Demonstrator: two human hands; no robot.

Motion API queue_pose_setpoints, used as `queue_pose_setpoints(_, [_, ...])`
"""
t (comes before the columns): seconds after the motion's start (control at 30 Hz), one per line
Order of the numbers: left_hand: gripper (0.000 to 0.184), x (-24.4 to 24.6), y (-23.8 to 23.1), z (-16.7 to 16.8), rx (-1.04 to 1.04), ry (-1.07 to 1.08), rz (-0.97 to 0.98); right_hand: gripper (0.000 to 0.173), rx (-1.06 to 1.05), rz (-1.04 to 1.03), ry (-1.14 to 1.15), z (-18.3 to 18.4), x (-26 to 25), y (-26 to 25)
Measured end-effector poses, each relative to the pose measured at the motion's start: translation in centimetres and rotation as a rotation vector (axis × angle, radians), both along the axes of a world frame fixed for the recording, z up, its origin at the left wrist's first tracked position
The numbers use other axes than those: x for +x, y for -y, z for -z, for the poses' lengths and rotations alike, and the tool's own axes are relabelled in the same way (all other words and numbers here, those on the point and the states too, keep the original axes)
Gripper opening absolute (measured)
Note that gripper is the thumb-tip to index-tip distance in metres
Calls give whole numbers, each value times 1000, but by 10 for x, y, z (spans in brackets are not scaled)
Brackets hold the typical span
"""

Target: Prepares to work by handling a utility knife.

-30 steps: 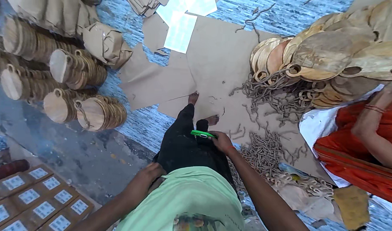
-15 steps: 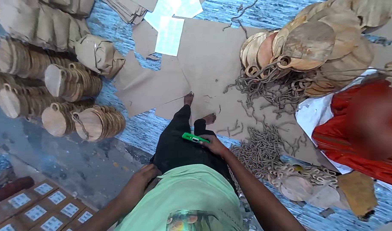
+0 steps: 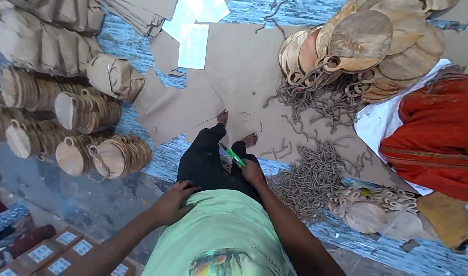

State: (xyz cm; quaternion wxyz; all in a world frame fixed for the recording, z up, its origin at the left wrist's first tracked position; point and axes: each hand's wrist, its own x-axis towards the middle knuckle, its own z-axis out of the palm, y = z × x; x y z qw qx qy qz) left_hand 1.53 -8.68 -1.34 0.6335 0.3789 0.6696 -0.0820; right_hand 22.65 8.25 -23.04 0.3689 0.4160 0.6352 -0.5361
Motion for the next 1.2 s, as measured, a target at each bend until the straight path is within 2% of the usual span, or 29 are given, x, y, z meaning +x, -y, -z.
queue_pose_setpoints(0.07, [33, -4, -8, 1, 11, 19, 53, 33, -79, 67, -141, 1, 6, -2])
queue_pose_setpoints(0.17, [28, -1, -16, -1, 21, 26, 166, 32, -225, -70, -299, -9, 5, 0])
queue_pose_setpoints(0.23, [28, -3, -21, -13, 5, 15, 189, 32, -181, -133, -172, -9, -1, 6])
queue_pose_setpoints(0.33, [28, -1, -20, -26, -8, -20, 126, 29, -11, 31, 23, -16, -5, 6])
queue_pose_setpoints(0.4, [28, 0, -22, -29, -16, -31, 97, 31, -44, 152, -97, -15, -1, 4])
queue_pose_setpoints(0.5, [26, -5, -22, -34, 100, -20, 49, 33, -205, -19, -269, -6, -2, 2])
queue_pose_setpoints(0.57, [26, -8, -23, -44, 175, -1, 32, 31, -153, -86, -120, -8, -5, 4])
queue_pose_setpoints(0.63, [25, -9, -27, -50, 221, 8, 31, 28, -33, 12, 11, -7, -5, 0])
queue_pose_setpoints(0.7, [25, -10, -29, -51, 230, 7, 36, 31, -76, 133, -129, -8, 0, -5])
queue_pose_setpoints(0.77, [25, -10, -32, -49, 193, 18, 49, 31, -197, 36, -300, -8, 0, -4])
queue_pose_setpoints(0.83, [24, -10, -36, -47, 190, 20, 68, 32, -210, -99, -227, -6, -4, -5])
queue_pose_setpoints(0.9, [24, -10, -37, -47, 206, 21, 75, 29, -70, -18, -46, -8, -5, -7])
queue_pose_setpoints(0.93, [24, -9, -37, -47, 209, 16, 74, 28, -11, 50, -44, -6, -5, -9])
queue_pose_setpoints(1.0, [25, -11, -37, -49, 178, 9, 75, 28, -42, 106, -260, -4, -7, -8])
queue_pose_setpoints(1.07, [26, -12, -38, -49, 158, 0, 82, 29, -141, -20, -376, -14, -19, -8])
queue_pose_setpoints(1.13, [26, -10, -39, -48, 170, -16, 84, 30, -104, -130, -199, -22, -27, -9])
queue_pose_setpoints(1.2, [26, -10, -40, -48, 208, -31, 77, 27, 12, 11, -78, -24, -30, -17])
